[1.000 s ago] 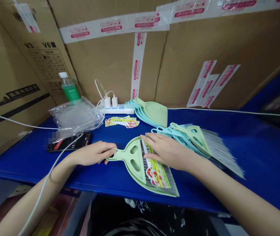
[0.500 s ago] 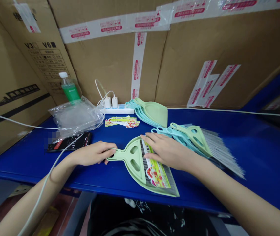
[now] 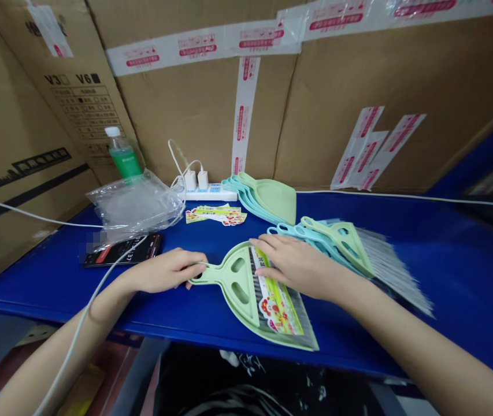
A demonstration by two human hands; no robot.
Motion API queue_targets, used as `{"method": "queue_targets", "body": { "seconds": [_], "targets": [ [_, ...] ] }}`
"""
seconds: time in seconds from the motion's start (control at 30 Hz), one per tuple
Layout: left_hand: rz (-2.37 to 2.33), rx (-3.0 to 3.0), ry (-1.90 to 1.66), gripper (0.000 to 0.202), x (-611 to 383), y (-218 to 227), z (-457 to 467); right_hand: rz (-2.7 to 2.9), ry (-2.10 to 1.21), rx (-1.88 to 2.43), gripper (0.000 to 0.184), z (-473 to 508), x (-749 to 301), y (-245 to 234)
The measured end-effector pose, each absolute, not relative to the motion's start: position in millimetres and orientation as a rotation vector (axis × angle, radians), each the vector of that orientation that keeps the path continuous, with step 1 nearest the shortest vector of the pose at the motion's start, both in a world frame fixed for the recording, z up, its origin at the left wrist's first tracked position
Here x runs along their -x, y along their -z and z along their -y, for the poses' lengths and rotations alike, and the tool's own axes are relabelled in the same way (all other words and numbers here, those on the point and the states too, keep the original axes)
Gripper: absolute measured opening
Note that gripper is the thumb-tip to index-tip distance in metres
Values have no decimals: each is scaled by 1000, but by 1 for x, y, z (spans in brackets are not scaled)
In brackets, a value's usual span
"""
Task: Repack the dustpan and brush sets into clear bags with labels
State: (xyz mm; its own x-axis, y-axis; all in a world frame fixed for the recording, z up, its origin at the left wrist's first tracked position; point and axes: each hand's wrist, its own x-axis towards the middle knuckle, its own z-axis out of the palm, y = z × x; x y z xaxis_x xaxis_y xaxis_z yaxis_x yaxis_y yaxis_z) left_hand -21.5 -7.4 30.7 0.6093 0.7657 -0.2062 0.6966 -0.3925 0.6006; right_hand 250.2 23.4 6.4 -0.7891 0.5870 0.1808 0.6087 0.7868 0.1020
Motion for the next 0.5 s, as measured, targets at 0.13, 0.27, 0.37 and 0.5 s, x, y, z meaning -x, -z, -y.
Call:
{"method": "queue_targets", "body": {
  "seconds": [0.13,0.27,0.37,0.5],
  "targets": [
    [-1403,-2398,-260,40,22,-27,4,2840,232,1038,35,-32,-251,-9],
    [-1978,-2567,-367,33,25,-23,1,2828,270,1097,43,-36,-252,-9],
    [-2218,-2684,-403,34,29,-23,-2,2847,297,1116,44,-34,-251,-9],
    [-2475,-2823,-378,32,37,-23,-5,2875,306,1116,44,-31,-250,-9]
  ]
}}
